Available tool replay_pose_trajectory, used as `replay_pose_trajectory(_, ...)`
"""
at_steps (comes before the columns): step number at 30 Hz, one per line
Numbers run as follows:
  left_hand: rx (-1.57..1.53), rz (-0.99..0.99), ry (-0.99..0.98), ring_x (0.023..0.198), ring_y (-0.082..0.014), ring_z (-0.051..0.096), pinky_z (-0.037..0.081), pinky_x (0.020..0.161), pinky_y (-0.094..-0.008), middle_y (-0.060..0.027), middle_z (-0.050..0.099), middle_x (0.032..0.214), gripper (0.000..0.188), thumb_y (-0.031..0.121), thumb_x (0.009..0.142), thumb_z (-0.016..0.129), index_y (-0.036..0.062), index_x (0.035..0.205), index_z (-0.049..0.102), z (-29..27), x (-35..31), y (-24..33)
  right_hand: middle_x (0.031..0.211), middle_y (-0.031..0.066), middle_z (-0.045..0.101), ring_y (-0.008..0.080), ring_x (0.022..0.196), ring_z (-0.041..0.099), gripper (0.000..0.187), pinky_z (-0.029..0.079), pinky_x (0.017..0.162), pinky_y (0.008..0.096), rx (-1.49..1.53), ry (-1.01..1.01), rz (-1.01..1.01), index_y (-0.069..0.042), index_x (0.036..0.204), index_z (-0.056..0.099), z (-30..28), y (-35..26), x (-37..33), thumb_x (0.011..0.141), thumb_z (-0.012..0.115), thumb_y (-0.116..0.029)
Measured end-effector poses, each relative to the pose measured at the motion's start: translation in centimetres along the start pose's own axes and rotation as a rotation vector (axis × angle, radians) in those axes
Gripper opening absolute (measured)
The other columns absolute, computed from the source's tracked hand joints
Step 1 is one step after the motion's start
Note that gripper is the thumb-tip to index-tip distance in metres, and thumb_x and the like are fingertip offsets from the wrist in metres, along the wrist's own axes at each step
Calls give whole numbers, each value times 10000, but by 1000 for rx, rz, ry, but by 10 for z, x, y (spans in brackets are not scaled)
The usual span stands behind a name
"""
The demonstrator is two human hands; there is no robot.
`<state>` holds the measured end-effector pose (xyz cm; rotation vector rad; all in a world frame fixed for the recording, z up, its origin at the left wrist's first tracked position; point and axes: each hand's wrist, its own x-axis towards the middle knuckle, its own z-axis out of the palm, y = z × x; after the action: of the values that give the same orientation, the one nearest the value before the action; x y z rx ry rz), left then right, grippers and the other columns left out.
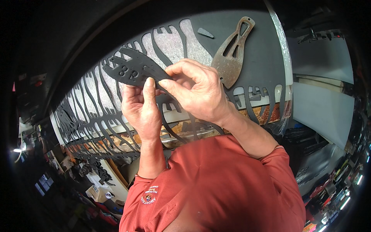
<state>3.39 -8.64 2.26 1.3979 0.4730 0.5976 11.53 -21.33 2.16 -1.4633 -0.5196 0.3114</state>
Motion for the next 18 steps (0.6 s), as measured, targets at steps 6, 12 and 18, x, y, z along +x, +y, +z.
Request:
replay_pose_trajectory(6, -291, -211, -78, 950, -154, 747, 630, 830, -299, -102, 780, 1140, 154, 16, 1028, 708, -7, 1175, 752, -14, 6, 6, 910, 38, 714, 58, 721, 681, 119, 540, 638, 227, -39, 17, 31, 22, 1003, 737, -6, 4, 1, 916, 810, -11)
replay_pose_trajectory(12, -414, -247, -93, 1023, -161, 741, 609, 906, -319, -99, 776, 1163, 161, 33, 1032, 712, 5, 1188, 739, -14, 5, 6, 885, 36, 699, 51, 681, 647, 123, 510, 604, 229, -83, 16, -10, 21, 981, 737, -6, 2, 1, 902, 821, -21)
replay_pose_trajectory(18, -171, -70, -14, 1022, -130, 715, 568, 935, -284, -76, 774, 1158, 229, -49, 975, 756, 6, 1196, 746, -5, 4, 7, 870, 31, 695, 43, 671, 637, 115, 501, 595, 226, -97, 25, -4, 23, 976, 737, -6, -1, -1, 905, 817, -18)
